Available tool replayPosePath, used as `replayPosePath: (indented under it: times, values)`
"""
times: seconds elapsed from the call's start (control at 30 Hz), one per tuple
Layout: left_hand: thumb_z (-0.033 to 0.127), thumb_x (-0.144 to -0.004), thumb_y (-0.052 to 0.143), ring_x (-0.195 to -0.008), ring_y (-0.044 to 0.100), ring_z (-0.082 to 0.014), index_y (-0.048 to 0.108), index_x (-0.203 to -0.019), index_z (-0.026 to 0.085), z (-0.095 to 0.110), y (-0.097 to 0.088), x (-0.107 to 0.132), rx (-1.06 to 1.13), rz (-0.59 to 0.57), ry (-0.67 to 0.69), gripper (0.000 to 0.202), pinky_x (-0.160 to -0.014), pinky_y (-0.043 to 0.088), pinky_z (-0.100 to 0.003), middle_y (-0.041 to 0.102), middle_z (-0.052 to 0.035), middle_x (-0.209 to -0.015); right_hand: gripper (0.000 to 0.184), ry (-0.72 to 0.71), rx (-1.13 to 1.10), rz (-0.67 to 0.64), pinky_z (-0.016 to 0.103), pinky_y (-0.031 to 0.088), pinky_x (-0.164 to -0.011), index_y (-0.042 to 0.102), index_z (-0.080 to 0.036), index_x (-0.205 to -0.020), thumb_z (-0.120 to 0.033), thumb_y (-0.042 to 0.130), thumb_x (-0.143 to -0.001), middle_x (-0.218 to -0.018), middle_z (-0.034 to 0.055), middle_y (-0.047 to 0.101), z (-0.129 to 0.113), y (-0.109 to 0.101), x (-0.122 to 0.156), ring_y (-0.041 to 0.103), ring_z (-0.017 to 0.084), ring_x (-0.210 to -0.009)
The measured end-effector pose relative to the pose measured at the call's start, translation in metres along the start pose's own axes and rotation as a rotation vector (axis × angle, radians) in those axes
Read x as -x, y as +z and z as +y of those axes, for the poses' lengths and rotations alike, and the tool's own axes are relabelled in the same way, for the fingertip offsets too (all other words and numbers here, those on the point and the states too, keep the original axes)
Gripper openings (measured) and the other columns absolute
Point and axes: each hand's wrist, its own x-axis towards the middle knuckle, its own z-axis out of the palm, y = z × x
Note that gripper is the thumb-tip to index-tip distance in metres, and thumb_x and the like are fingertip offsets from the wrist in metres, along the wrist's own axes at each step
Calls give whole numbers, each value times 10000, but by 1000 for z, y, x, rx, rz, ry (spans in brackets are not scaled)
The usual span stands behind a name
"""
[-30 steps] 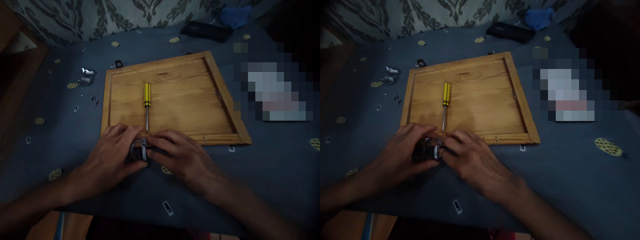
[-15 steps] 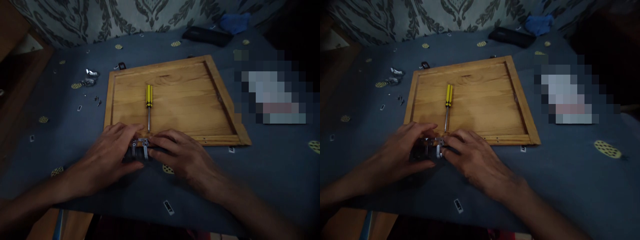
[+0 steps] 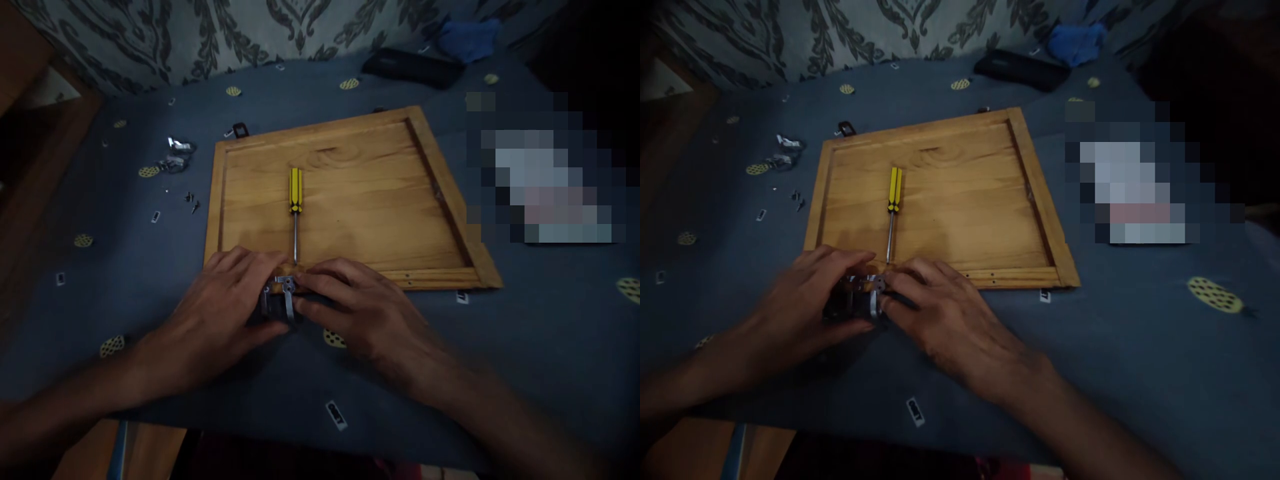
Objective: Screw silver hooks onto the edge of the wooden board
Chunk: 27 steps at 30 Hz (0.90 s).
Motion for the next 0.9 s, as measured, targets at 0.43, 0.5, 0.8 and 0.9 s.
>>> replayPosePath:
  times: [0.43,0.5,0.8,0.9]
  values:
    - [258,-873,727,-1087,612,-280,440,-1380,254,2,-1,1,-33,26,16,583,-923,507,-419,697,-49,-1144,278,-3,14,29,419,615,-802,729,-172,-1001,-152,455,-1042,-1154,92,755,-1,-3,-3,664,256,-1021]
    - [263,-865,743,-1087,611,-283,444,-1365,257,2,-1,0,-56,17,24,583,-913,507,-421,694,-49,-1148,262,-5,13,37,420,615,-801,728,-169,-997,-157,470,-1038,-1165,94,754,-2,-4,-3,667,261,-1027]
    - [356,-870,752,-1135,614,-286,474,-1350,262,1,8,-2,1,12,14,562,-950,511,-444,676,-55,-1219,143,10,24,-1,415,600,-854,726,-185,-1020,-179,585,-1002,-1178,75,746,-1,0,-1,656,253,-1071]
    - [333,-877,740,-1112,625,-272,484,-1354,272,0,9,-2,37,29,7,545,-933,521,-429,680,-39,-1203,166,34,33,9,399,588,-864,723,-198,-1008,-184,558,-1018,-1150,61,747,-1,4,0,654,238,-1062]
